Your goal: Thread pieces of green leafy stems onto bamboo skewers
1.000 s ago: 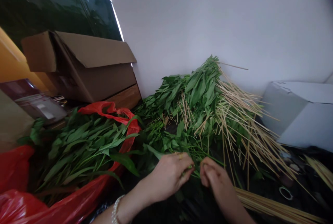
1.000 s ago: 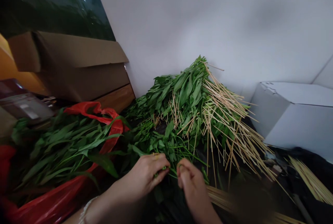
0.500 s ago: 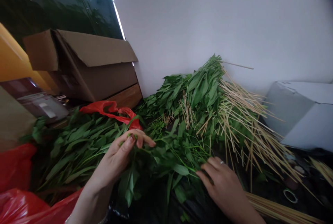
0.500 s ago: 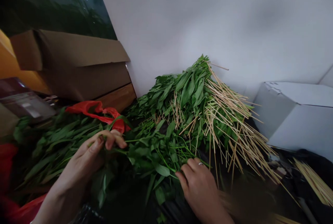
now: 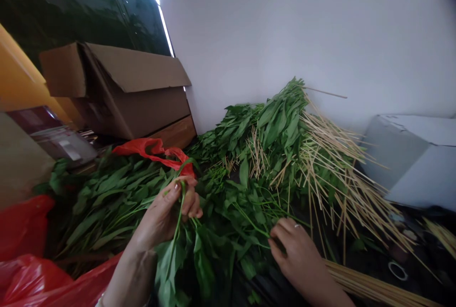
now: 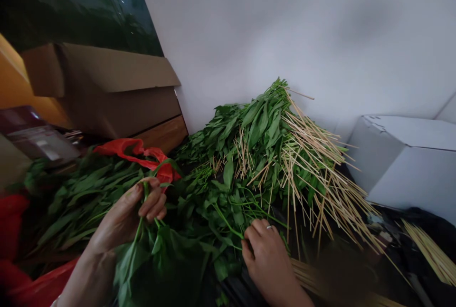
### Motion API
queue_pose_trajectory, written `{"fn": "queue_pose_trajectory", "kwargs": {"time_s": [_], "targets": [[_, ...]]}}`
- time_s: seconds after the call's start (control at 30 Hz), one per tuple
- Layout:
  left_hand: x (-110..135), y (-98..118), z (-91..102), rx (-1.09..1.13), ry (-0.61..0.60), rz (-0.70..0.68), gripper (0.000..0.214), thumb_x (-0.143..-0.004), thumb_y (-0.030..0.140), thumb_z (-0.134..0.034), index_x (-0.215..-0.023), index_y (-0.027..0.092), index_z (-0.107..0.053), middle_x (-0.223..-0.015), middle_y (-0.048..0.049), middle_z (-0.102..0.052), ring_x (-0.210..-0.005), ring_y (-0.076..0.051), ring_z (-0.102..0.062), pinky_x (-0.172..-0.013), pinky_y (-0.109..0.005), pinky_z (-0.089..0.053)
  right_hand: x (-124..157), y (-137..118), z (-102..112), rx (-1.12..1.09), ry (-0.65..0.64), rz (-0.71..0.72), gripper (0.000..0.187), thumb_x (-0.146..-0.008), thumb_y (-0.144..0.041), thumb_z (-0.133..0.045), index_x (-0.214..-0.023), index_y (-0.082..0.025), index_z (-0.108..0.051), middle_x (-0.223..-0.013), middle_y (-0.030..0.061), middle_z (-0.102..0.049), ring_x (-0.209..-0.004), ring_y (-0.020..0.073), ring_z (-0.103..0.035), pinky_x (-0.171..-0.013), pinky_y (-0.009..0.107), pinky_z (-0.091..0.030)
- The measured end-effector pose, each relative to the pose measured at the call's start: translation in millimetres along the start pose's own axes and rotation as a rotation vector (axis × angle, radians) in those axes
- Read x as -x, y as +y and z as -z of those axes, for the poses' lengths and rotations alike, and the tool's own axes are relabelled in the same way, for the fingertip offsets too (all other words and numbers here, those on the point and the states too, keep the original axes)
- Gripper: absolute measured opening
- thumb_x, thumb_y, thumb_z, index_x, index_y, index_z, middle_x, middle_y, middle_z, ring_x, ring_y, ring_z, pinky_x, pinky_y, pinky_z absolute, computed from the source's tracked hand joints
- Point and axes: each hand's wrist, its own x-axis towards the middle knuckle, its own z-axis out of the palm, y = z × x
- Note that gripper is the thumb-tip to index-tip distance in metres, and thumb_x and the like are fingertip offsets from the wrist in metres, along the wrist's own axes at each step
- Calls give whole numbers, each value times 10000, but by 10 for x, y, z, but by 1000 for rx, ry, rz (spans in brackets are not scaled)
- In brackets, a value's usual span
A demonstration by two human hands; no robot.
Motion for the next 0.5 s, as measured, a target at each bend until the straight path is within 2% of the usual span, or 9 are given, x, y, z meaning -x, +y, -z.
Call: {"fn": "queue_pose_trajectory", "kwargs": {"time_s": [0.1, 0.23, 0.3, 0.4, 0.5], "targets": [[2, -17, 10, -24, -15, 28, 179, -858, 337, -655, -827, 165, -615, -671, 26, -491, -517, -65, -436, -488, -184, -441, -13, 27, 80, -230, 100, -98, 97, -921, -208, -473, -839, -222, -521, -824, 20, -586, -771, 184, -572, -716, 320, -444], [-13, -39, -6, -173, -23, 41, 264, -864, 429, -637, -850, 166, -620, -629, 56, -400, -458, -27, -277, -408, -124, -266, -17, 37, 174, -400, 91, -195, 126, -951, -314, -448, -893, -239, -531, -794, -4, -599, -705, 154, -589, -610, 251, -448], [-30, -38, -59, -392, -3, -24, 282, -841, 454, -661, -878, 176, -644, -607, 54, -434, -473, -40, -341, -433, -135, -297, -16, 30, 191, -417, 88, -205, 132, -946, -325, -453, -894, -241, -542, -805, -5, -615, -723, 155, -604, -622, 247, -455], [-75, -58, -189, -828, -5, -178, 152, -824, 325, -701, -849, 176, -691, -719, -5, -621, -642, -108, -555, -604, -202, -446, -14, 17, 190, -422, 90, -184, 132, -938, -322, -462, -892, -238, -553, -829, 0, -633, -766, 161, -619, -687, 258, -467], [-139, -160, -295, -1167, -174, -291, 116, -887, 237, -616, -918, 191, -719, -805, -32, -686, -730, -136, -616, -683, -231, -465, -13, 3, 189, -432, 72, -168, 137, -940, -315, -457, -887, -236, -556, -827, 3, -632, -769, 161, -618, -695, 263, -465]]}}
